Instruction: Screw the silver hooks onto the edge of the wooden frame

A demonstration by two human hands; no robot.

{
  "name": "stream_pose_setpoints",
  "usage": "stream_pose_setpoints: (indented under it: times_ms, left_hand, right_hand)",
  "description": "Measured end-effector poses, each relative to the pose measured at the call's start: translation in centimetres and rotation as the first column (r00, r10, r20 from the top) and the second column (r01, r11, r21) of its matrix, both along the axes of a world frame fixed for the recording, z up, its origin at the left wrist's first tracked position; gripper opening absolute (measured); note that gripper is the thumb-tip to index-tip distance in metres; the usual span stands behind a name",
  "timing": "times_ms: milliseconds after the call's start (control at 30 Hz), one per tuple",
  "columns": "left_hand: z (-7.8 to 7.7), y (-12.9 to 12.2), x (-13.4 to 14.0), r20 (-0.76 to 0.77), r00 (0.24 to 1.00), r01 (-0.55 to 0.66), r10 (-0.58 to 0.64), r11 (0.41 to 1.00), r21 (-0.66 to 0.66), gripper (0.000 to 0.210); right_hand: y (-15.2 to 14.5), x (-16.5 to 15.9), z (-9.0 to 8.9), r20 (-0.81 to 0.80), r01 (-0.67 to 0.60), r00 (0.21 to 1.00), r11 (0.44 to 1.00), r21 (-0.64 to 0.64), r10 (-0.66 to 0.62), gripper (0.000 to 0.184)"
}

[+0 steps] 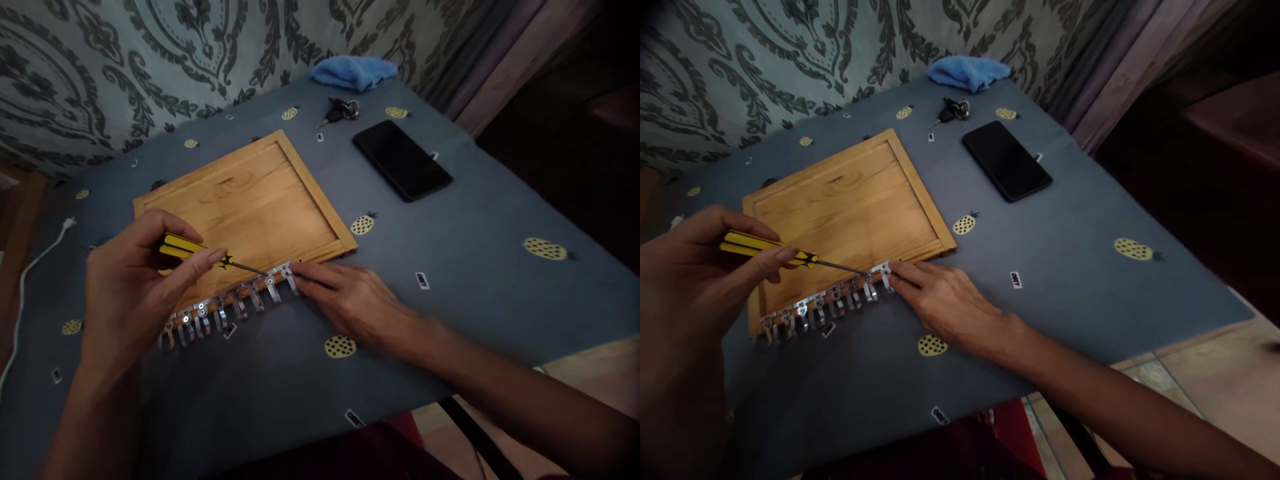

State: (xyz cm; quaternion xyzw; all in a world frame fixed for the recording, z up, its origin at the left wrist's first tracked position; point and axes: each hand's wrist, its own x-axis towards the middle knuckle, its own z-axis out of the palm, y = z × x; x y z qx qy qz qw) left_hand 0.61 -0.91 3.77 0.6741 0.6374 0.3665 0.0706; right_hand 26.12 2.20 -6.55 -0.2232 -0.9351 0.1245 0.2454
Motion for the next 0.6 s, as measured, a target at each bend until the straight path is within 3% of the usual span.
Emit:
stream_pose_setpoints:
  times_ms: [133,267,600]
  left_hand:
    - [0.0,0.3,-0.1,0.171,0.984,-0.039,0.044,0.999,-0.031,0.022]
    - [-0.2,0.8,-0.5,0.213,0.975,-0.06,0.069,0.997,-0.052,0.02]
    - [-2.9,2.9,-2.6,0.516,0.837,-0.014,0.18,0.951,-0.309,0.023]
  right_hand:
    - [0.0,0.0,0.2,-0.004,0.001,1.0,1.0,0.008,-0.001,0.039]
    - [0.0,-0.1,0.2,-0.005,-0.002,1.0,1.0,0.013,0.002,0.039]
    - [0.0,-0.1,0.7,0.016,-0.002,1.0,1.0,-0.013,0.002,0.035]
